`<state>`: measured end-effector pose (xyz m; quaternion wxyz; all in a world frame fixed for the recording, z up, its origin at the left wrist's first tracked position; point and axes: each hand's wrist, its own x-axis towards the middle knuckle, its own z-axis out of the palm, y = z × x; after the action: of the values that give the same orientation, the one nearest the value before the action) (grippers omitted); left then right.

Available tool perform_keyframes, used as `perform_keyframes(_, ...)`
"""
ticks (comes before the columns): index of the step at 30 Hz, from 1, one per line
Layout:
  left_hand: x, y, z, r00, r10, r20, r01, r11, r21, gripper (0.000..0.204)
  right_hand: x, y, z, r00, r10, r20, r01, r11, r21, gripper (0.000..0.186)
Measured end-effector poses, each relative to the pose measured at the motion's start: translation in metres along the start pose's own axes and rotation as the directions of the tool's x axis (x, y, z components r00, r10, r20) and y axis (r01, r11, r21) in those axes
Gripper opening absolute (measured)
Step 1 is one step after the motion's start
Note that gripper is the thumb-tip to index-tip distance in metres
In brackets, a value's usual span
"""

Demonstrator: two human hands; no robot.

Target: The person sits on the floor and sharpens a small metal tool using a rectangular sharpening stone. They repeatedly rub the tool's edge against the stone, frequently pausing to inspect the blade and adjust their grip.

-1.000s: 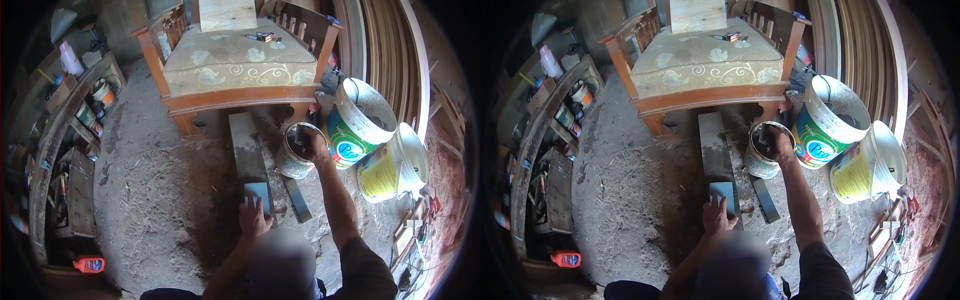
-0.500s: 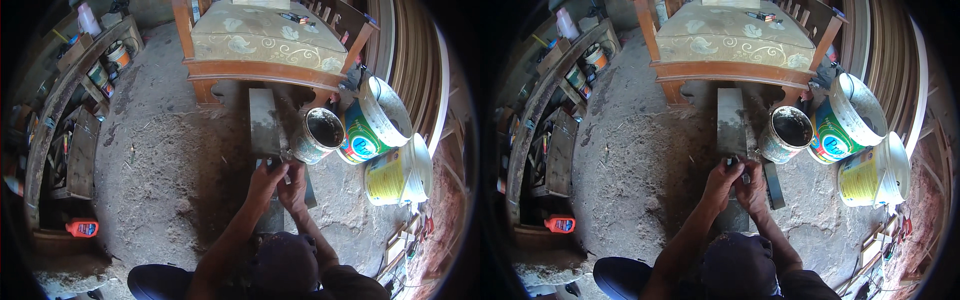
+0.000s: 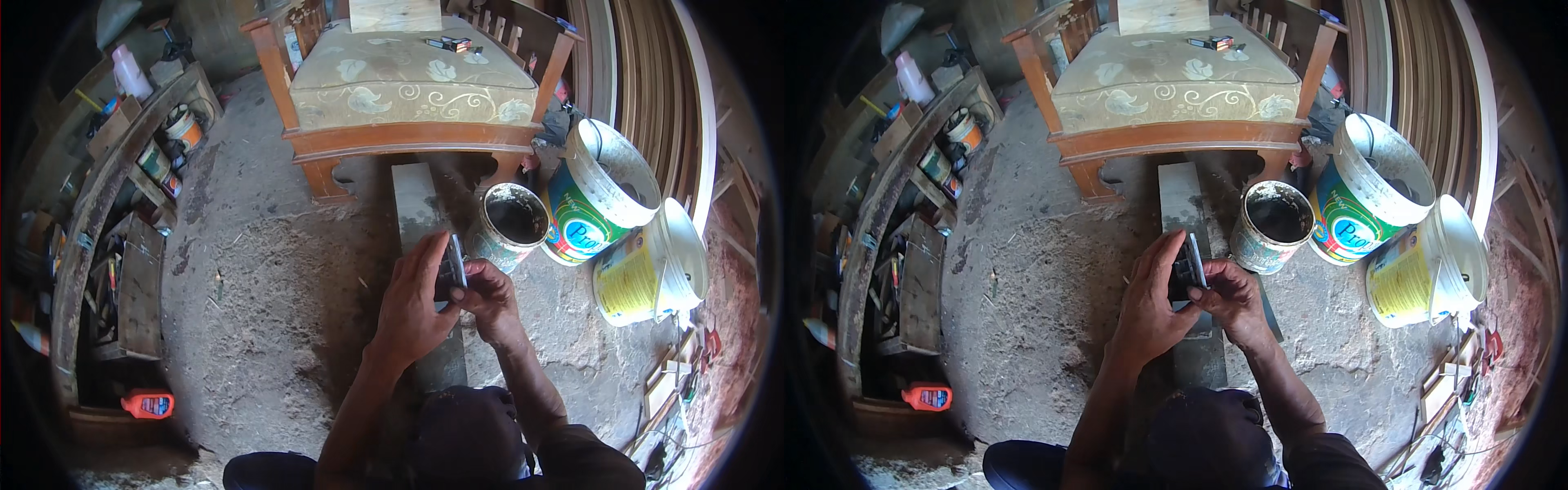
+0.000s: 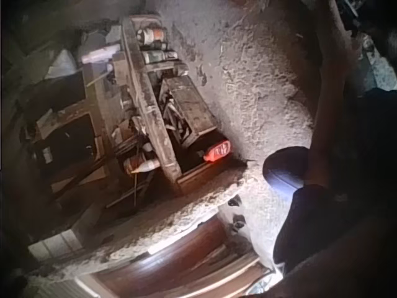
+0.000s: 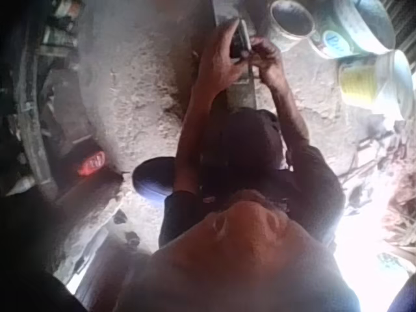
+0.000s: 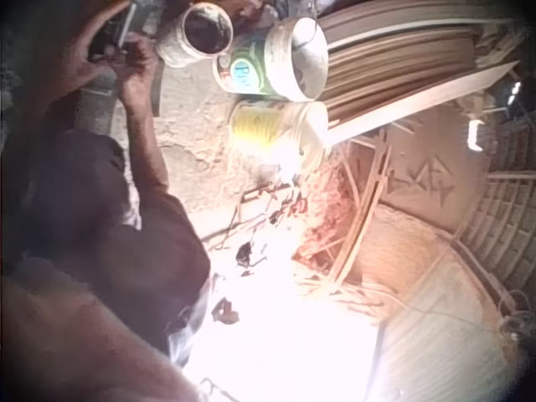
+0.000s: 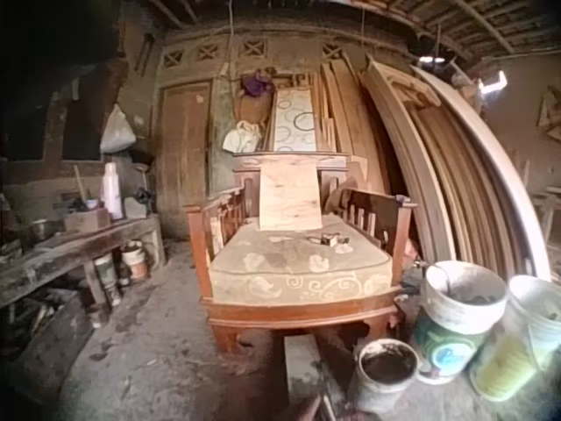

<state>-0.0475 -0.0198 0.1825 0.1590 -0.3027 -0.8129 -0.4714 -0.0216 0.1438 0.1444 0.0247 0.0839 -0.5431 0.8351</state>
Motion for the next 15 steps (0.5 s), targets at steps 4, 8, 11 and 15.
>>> perform_keyframes(4, 0.0, -0.001, -0.006, 0.998, 0.018, 0.055, -0.016, 0.999, -0.028, 0.089, 0.005, -0.003, -0.003, 1.0, 0.018, 0.007, -0.018, 0.999, 0.027, 0.02)
perform_keyframes(8, 0.002, 0.004, -0.006, 0.996, -0.002, 0.092, 0.008, 0.998, -0.062, 0.089, 0.018, -0.013, -0.008, 1.0, 0.021, 0.02, -0.02, 0.999, -0.041, 0.017)
perform_keyframes(11, 0.002, 0.004, -0.001, 0.997, 0.003, 0.082, 0.005, 0.995, -0.098, 0.089, 0.028, -0.013, -0.01, 0.999, -0.032, -0.003, 0.032, 0.998, -0.062, 0.015)
perform_keyframes(15, 0.001, 0.002, 0.001, 0.997, -0.002, 0.081, 0.009, 0.996, -0.092, 0.09, 0.038, -0.015, -0.007, 0.997, -0.077, -0.03, 0.074, 0.994, -0.08, 0.013)
